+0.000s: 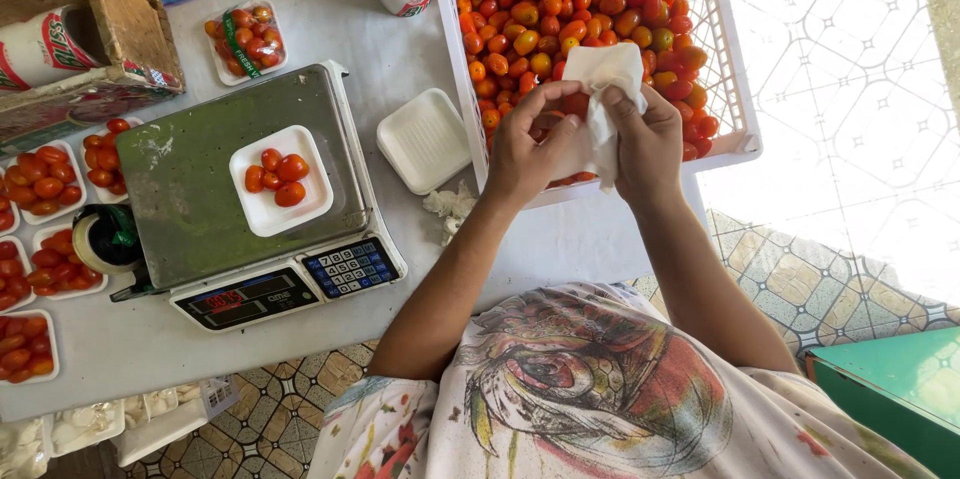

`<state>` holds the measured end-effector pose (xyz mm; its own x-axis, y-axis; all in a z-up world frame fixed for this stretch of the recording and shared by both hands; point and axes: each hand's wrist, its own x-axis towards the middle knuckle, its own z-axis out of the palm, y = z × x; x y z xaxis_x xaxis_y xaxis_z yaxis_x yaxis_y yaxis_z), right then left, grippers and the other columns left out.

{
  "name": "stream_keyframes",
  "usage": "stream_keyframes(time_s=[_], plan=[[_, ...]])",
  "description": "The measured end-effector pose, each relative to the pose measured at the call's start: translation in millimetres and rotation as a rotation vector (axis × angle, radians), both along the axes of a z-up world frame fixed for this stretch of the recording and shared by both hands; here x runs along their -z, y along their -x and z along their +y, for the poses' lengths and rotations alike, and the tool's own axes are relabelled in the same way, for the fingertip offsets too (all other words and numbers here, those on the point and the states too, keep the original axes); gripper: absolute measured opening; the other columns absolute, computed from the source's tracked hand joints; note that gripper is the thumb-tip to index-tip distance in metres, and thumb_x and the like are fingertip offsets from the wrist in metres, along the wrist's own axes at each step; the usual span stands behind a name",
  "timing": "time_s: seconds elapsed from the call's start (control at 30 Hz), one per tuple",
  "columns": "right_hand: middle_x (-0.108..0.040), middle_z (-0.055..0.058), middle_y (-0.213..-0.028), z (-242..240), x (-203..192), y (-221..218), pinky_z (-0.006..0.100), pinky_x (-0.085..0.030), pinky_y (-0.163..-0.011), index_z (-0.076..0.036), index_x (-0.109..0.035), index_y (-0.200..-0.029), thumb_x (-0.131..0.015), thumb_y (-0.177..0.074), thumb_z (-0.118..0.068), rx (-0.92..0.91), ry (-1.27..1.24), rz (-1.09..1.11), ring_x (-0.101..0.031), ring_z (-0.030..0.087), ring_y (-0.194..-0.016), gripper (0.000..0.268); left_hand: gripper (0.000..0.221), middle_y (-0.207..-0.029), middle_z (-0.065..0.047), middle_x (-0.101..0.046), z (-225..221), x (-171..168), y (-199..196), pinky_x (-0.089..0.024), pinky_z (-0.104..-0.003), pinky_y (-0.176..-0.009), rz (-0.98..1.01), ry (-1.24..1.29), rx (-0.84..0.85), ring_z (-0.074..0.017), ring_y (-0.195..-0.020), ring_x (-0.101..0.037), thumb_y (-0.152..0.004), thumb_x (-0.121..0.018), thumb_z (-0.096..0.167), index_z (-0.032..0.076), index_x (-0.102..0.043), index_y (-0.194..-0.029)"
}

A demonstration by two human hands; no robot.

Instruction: The person picks up tomatoes from a large crate, wipes them with a white cloth, and places them onto white foam trays positioned on a digital scale until they reach a target weight.

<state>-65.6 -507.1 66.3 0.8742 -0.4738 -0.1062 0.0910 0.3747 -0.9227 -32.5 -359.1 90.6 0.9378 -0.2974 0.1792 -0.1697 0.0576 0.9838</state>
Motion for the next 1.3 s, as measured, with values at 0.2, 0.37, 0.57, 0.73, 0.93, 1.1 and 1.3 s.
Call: stream_keyframes(time_s=[0.2, 0.37, 0.57, 0.73, 0.93, 1.1, 1.3], plan=[[-0.076, 0.018, -0.098, -3, -28, 2, 0.048, -0.065, -0.091, 0.002, -0.070, -0.109, -0.073, -0.096, -0.011, -0.047, -0.433, 0.040, -0.080, 0.030, -0.094, 0.018, 0.031, -0.112, -0.010, -0.075, 3, 8, -6, -0.060, -0.032, -0.089, 0.280, 0.211, 0.106, -0.0146, -0.101, -0.070, -0.099, -0.071, 0.019, 0.012, -0.070, -0.130], [-0.076, 0.020, -0.109, -12, -10, -2, 0.054, -0.059, -0.101, 0.002, -0.067, -0.115, -0.075, -0.095, -0.013, -0.050, -0.657, 0.061, -0.077, 0.035, -0.104, 0.026, 0.038, -0.111, -0.012, -0.075, 3, 22, -11, -0.062, -0.033, -0.087, 0.456, 0.361, 0.169, -0.0175, -0.100, -0.073, -0.093, -0.081, 0.015, 0.007, -0.069, -0.129], [-0.074, 0.016, -0.118, -12, -33, 3, 0.053, -0.055, -0.107, -0.001, -0.060, -0.127, -0.078, -0.093, -0.018, -0.021, -0.790, 0.076, -0.074, 0.034, -0.110, 0.043, 0.047, -0.112, -0.009, -0.074, 7, 35, -15, -0.062, -0.030, -0.088, 0.604, 0.525, 0.288, -0.0167, -0.100, -0.074, -0.088, -0.085, 0.004, 0.008, -0.067, -0.132], [-0.077, 0.010, -0.100, 3, -38, 5, 0.042, -0.066, -0.089, -0.003, -0.065, -0.117, -0.077, -0.093, -0.021, -0.020, -0.358, 0.040, -0.080, 0.025, -0.090, 0.032, 0.041, -0.114, -0.009, -0.074, 5, 26, -16, -0.062, -0.030, -0.086, 0.594, 0.565, 0.267, -0.0170, -0.104, -0.073, -0.094, -0.080, 0.004, 0.007, -0.068, -0.132], [-0.077, 0.012, -0.092, -21, 11, -7, 0.043, -0.066, -0.082, -0.003, -0.076, -0.102, -0.081, -0.082, 0.004, -0.052, -0.124, -0.036, -0.079, 0.025, -0.084, 0.021, 0.036, -0.102, -0.001, -0.075, 15, 12, -28, -0.062, -0.023, -0.079, 0.541, 0.411, 0.217, -0.0114, -0.093, -0.077, -0.098, -0.070, 0.015, 0.009, -0.066, -0.133], [-0.070, 0.012, -0.102, -55, -40, -9, 0.040, -0.060, -0.088, -0.003, -0.062, -0.127, -0.081, -0.077, -0.028, -0.018, -0.539, 0.084, -0.070, 0.027, -0.097, 0.059, 0.010, -0.089, -0.002, -0.066, 26, -12, -41, -0.055, -0.024, -0.055, 0.647, 0.139, 0.098, -0.0189, -0.081, -0.076, -0.088, -0.063, 0.020, 0.013, -0.062, -0.096], [-0.070, 0.018, -0.106, -105, -34, -6, 0.048, -0.060, -0.104, -0.002, -0.063, -0.123, -0.078, -0.083, -0.023, 0.059, -0.760, -0.068, -0.069, 0.035, -0.109, 0.047, 0.025, -0.081, 0.002, -0.077, 9, 15, -24, -0.054, -0.038, -0.065, -0.033, -0.866, 0.247, -0.0188, -0.074, -0.073, -0.080, -0.084, 0.026, 0.022, -0.075, -0.103]])
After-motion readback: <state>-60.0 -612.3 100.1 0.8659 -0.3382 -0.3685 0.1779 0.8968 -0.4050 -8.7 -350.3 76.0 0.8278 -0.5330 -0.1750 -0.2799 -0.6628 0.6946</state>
